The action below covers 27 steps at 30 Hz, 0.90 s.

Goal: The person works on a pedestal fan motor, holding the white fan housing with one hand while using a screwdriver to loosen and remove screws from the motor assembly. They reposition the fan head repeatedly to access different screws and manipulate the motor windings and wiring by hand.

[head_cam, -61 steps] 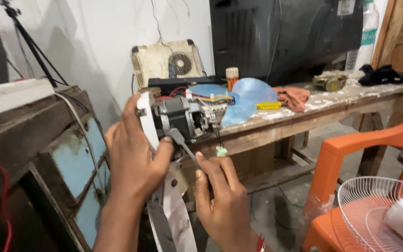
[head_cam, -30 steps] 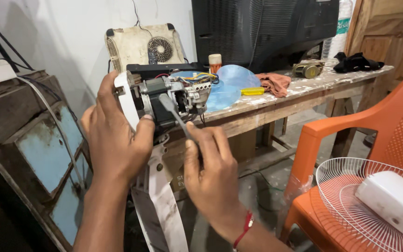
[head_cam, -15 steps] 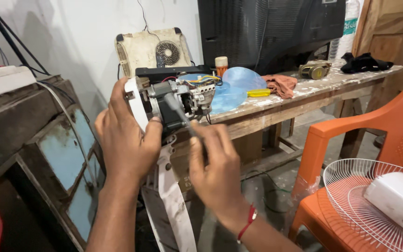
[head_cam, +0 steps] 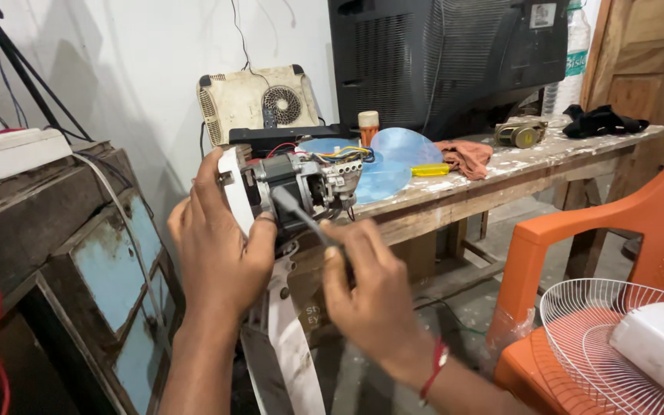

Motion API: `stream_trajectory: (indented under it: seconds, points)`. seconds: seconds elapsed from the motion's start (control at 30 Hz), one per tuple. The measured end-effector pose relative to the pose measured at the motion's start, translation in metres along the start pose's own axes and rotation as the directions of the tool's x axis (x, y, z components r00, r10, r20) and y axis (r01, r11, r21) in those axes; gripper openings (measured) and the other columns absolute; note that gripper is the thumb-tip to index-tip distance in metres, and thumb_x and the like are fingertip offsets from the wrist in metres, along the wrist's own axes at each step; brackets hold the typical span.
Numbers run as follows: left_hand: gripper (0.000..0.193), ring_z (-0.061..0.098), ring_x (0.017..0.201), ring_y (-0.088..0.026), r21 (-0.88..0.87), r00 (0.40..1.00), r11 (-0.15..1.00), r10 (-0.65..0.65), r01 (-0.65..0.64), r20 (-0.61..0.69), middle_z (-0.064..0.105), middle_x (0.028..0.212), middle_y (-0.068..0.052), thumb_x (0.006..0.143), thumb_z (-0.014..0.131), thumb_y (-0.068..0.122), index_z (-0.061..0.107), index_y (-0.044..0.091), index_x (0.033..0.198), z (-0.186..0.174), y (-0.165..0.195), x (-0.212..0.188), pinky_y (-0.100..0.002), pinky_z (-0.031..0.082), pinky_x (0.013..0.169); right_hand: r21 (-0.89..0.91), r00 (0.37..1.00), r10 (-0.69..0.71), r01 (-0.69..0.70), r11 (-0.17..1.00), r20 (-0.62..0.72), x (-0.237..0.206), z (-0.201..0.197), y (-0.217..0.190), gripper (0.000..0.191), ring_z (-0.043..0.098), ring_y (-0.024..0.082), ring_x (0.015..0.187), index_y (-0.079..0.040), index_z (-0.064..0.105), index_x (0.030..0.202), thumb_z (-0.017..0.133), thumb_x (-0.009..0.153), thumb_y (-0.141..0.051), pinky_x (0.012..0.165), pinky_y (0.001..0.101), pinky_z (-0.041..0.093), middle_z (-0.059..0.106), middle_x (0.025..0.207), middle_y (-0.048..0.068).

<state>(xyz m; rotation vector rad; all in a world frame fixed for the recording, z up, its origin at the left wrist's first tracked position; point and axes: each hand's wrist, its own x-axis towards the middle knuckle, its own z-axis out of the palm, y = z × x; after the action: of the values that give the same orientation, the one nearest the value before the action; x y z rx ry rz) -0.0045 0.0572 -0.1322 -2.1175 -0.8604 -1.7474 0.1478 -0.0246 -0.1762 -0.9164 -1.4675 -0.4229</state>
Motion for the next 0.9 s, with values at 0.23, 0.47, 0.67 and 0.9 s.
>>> stream_trajectory:
  seconds: [0.23, 0.47, 0.67, 0.9]
  points:
    - [0.083, 0.058, 0.122, -0.041, -0.008, 1.000, 1.000, 0.023, -0.023, -0.008, 0.064, 0.130, -0.025, 0.080, 0.068, 0.020, 0.033, 0.006, 0.154, 0.002, 0.000, 0.001, -0.050, 0.030, 0.112, -0.205, 0.940, -0.288, 0.324, 0.924, 0.184, 0.047, -0.035, 0.018, 0.037, 0.065, 0.036, 0.086, -0.005, 0.061, 0.125, 0.062, 0.089, 0.000, 0.074, 0.0465, 0.051, 0.063, 0.101, 0.015]
    - [0.086, 0.059, 0.118, -0.040, -0.017, 0.999, 1.000, -0.003, 0.003, 0.041, 0.065, 0.122, -0.025, 0.080, 0.069, 0.021, 0.031, 0.004, 0.155, 0.000, -0.004, 0.000, -0.053, 0.029, 0.112, -0.305, 0.688, -0.600, 0.722, 0.620, 0.408, 0.091, -0.059, 0.018, 0.031, 0.062, 0.029, 0.090, -0.010, 0.064, 0.122, 0.066, 0.092, -0.006, 0.077, 0.0433, 0.049, 0.063, 0.105, 0.012]
    - [0.089, 0.059, 0.117, -0.039, -0.005, 0.997, 1.000, -0.024, 0.025, 0.072, 0.065, 0.124, -0.023, 0.079, 0.068, 0.021, 0.030, 0.005, 0.157, 0.002, -0.011, -0.001, -0.052, 0.029, 0.113, -0.374, 0.534, -0.736, 0.838, 0.397, 0.416, 0.111, -0.059, 0.017, 0.018, 0.064, 0.019, 0.094, -0.013, 0.063, 0.120, 0.066, 0.103, -0.017, 0.077, 0.0352, 0.051, 0.066, 0.109, 0.008]
    - [0.089, 0.066, 0.109, -0.041, 0.074, 0.992, 0.997, 0.013, -0.023, 0.129, 0.068, 0.115, -0.028, 0.080, 0.067, 0.015, 0.024, -0.006, 0.155, 0.000, -0.017, 0.006, -0.051, 0.039, 0.108, -0.340, 0.508, -0.761, 0.856, 0.390, 0.404, 0.112, -0.055, 0.018, 0.013, 0.061, 0.017, 0.092, -0.019, 0.061, 0.120, 0.065, 0.107, -0.019, 0.075, 0.0325, 0.048, 0.064, 0.108, 0.001]
